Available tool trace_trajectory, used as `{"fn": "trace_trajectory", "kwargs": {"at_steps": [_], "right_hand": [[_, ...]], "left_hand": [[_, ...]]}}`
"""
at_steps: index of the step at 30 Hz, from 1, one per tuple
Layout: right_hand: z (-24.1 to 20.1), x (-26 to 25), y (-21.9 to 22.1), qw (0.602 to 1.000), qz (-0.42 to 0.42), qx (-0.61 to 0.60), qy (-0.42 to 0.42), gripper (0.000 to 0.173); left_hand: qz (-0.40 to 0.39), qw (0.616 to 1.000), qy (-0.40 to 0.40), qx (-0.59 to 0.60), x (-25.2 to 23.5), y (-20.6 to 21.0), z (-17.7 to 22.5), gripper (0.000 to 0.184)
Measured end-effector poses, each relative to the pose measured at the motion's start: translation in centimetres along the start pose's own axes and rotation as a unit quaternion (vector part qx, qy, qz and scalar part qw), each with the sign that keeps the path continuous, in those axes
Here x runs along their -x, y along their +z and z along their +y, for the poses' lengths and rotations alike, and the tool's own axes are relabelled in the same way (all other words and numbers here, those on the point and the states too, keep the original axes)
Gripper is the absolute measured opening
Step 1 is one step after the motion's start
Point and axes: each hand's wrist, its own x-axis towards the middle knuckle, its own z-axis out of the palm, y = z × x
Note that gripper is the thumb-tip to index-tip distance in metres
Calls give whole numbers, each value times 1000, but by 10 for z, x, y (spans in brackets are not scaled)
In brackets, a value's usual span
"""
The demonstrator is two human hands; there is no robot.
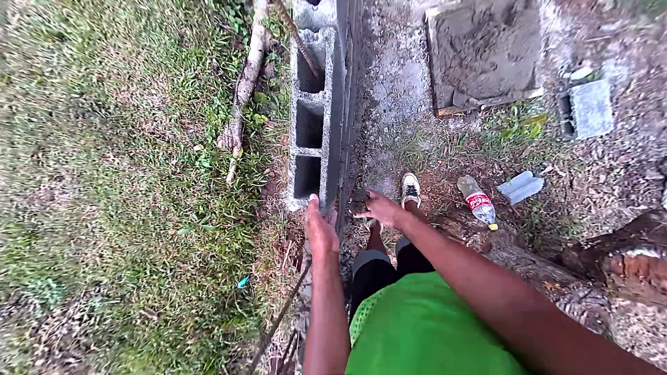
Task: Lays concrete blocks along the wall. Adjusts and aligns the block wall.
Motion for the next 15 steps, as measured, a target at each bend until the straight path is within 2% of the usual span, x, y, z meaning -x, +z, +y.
{"fn": "trace_trajectory", "kwargs": {"at_steps": [4,7,11,15], "right_hand": [[-79,57,14,987,0,134,-92,57],[-135,99,40,941,5,276,-193,60],[-194,165,102,823,41,416,-384,62],[-206,186,147,692,76,442,-566,63]], "left_hand": [[-5,999,-12,39,-1,-2,-1,57],[-19,997,-12,69,-1,-10,-2,57],[-29,996,-8,87,0,-20,-4,57],[-36,996,-5,86,0,-22,-6,57]]}}
